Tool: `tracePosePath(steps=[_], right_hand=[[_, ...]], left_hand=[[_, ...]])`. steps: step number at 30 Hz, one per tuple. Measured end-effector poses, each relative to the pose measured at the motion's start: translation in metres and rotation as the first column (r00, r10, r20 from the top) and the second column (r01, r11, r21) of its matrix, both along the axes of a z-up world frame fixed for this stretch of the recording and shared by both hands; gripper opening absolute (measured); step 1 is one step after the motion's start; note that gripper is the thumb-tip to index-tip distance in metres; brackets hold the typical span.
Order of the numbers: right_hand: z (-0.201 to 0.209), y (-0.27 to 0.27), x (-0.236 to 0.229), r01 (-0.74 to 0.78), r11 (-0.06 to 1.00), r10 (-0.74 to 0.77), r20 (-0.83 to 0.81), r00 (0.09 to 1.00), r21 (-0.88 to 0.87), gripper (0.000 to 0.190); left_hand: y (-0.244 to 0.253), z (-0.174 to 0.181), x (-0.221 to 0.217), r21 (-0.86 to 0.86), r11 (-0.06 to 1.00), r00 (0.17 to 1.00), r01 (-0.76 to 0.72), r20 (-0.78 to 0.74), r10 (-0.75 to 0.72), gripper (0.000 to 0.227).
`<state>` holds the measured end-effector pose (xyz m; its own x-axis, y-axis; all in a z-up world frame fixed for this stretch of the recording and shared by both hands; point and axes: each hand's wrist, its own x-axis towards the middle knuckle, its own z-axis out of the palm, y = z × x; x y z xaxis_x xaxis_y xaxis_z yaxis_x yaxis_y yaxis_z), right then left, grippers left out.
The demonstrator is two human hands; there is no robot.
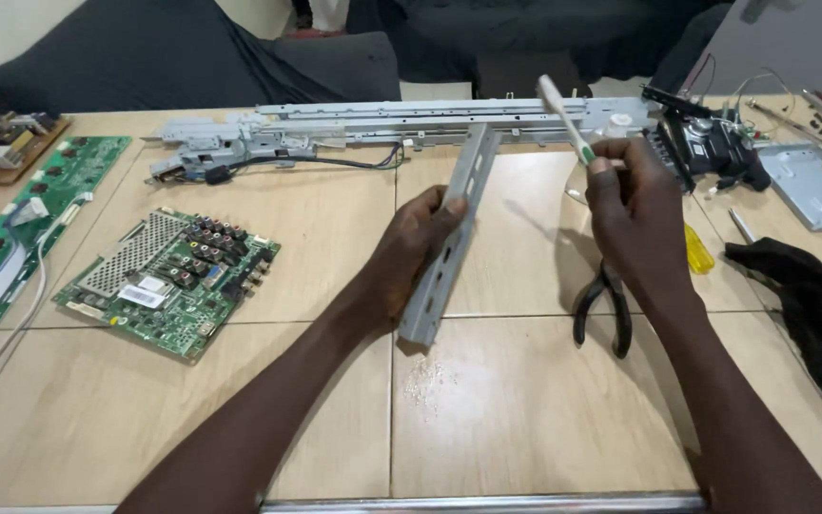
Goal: Cleaning and inspecting internal components of an appliance using a cloth and toothbrush
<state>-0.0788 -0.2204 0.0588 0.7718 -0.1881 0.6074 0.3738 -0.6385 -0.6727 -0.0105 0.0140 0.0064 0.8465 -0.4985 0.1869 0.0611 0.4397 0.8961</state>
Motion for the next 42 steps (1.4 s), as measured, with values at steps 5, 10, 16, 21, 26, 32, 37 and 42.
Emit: tracePosePath(steps=[5,10,16,21,26,32,37,42], right_hand=[[0.002,0.031,-0.010,0.014,0.999,-0.015,-0.042,0.999,-0.037,0.026],[-0.005,0.041,-0.011,-0.141,0.960,0.115,-0.120,0.986,-0.241,0.028],[-0.018,0.013,-0.015,-0.153,0.956,0.112,-0.172,0.979,-0.249,0.041],[-0.011,0.003,0.022,-0.071,0.948,0.072,-0.008,0.997,-0.309,0.024],[-0.011,0.027,0.005,-0.152,0.950,0.101,-0.193,0.976,-0.274,0.024],[-0.004,0.028,0.015,-0.096,0.945,0.057,-0.132,0.990,-0.312,0.025],[-0.026,0.013,0.038,-0.118,0.935,0.116,-0.027,0.993,-0.333,0.019],[-0.035,0.016,0.045,-0.170,0.922,0.169,-0.036,0.985,-0.347,0.018]], left_hand=[[0.009,0.009,-0.007,0.032,0.999,0.981,-0.006,0.192,0.000,0.074],[0.006,-0.005,0.011,0.072,0.990,0.963,-0.123,0.248,0.102,0.086],[0.007,0.029,-0.003,0.135,0.987,0.974,-0.083,0.220,0.052,0.087],[0.008,0.032,-0.007,0.111,0.994,0.999,0.014,-0.041,-0.010,0.091],[0.012,0.026,0.005,0.156,0.987,0.999,-0.023,0.048,0.015,0.079],[0.004,0.011,0.017,0.185,0.982,0.998,0.025,0.048,-0.035,0.087],[0.013,0.026,-0.002,0.191,0.981,0.999,0.033,0.026,-0.039,0.089],[0.019,0.036,-0.011,0.349,0.932,0.949,-0.103,0.314,-0.013,0.079]])
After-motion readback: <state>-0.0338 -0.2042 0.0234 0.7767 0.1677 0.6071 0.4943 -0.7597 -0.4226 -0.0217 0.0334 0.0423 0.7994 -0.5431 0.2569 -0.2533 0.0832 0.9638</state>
